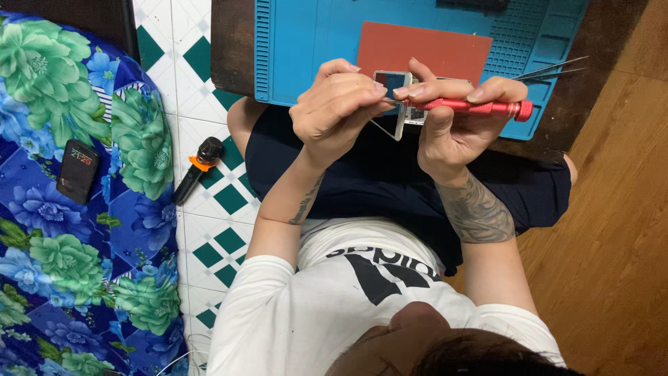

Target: The person disassembles a smartphone by unscrewing screws, prying open the casing, and removing internal components such as the battery and circuit boards. They use a screwdriver and tweezers to carefully separate parts and place them on a blue mat.

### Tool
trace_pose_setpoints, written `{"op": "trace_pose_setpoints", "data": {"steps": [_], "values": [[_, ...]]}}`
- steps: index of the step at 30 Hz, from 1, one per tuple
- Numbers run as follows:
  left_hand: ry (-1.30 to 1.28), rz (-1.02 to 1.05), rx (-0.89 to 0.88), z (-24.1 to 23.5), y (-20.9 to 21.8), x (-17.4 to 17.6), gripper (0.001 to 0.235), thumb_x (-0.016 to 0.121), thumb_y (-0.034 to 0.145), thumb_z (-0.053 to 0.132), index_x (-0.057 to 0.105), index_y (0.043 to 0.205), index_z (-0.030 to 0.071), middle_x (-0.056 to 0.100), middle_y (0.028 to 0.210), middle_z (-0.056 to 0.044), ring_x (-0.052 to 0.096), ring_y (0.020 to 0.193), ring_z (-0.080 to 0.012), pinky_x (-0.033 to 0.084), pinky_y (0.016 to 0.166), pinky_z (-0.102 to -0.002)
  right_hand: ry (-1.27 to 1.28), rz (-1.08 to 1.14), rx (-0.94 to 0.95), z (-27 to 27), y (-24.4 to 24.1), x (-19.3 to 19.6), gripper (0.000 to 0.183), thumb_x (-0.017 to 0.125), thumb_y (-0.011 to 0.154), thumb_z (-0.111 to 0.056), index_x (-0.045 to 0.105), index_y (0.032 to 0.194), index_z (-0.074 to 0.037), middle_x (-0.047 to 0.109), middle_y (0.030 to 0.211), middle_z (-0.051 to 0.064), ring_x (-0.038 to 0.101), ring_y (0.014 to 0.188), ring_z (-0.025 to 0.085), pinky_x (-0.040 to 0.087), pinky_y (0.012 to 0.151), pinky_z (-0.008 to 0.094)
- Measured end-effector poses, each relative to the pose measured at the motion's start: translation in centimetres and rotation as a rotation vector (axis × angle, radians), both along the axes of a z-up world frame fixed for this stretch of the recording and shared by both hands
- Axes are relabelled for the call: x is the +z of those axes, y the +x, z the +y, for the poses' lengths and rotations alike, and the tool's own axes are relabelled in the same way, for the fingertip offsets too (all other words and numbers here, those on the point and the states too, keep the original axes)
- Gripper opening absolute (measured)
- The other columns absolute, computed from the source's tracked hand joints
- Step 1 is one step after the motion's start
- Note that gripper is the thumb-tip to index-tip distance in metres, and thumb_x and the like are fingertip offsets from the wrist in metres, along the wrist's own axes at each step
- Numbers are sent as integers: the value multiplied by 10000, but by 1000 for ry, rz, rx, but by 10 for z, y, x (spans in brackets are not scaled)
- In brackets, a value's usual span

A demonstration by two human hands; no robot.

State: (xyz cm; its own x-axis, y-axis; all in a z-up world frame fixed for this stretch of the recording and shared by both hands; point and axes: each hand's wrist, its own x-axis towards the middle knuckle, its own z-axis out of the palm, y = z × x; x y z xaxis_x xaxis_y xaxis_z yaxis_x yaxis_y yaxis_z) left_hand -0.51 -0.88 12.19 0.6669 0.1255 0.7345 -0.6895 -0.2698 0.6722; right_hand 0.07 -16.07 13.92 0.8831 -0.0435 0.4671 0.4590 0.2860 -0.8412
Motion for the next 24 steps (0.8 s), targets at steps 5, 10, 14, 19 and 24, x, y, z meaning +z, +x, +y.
{"op": "trace_pose_setpoints", "data": {"steps": [5, 10, 14, 19, 24], "values": [[-74, 57, -40, 1, -2, -10, 302, 859, 885, 42, 672, 1118, 86, 778, 983, -50, 788, 901, -191, 573, 945, -387, -10, -9, 29, -1, 0, 1, 293, 545, 1107, -191, 254, 1121, -160, 622, 896, 202, 691, 735, 398, 551, 1055, 698], [-73, 32, -39, 3, -1, -11, 409, 880, 870, 20, 637, 1187, 108, 781, 983, -48, 795, 926, -194, 581, 953, -385, -5, -11, 18, 1, 1, 1, 296, 548, 1104, -195, 256, 1120, -157, 617, 880, 209, 687, 726, 397, 547, 1057, 697], [-69, 72, -50, 5, -1, -6, 335, 893, 867, 108, 683, 1128, 102, 769, 1031, -38, 780, 885, -197, 568, 942, -394, 3, -6, 18, 1, 2, 0, 303, 557, 1099, -203, 258, 1118, -159, 620, 873, 207, 688, 726, 394, 547, 1062, 689], [-80, 149, -78, 8, -3, -2, 340, 888, 848, 232, 705, 1050, 28, 754, 1029, -114, 759, 917, -275, 585, 888, -443, -41, -6, -19, 0, 0, -3, 309, 553, 1103, -216, 255, 1120, -134, 621, 889, 208, 692, 740, 365, 544, 1074, 694], [-155, 199, -126, 5, -7, -2, 122, 760, 958, 123, 717, 1005, 19, 754, 989, -145, 756, 880, -274, 588, 873, -446, -51, -11, -22, 2, -1, -2, 313, 552, 1102, -213, 252, 1100, -124, 623, 875, 200, 698, 744, 361, 540, 1075, 705]]}}
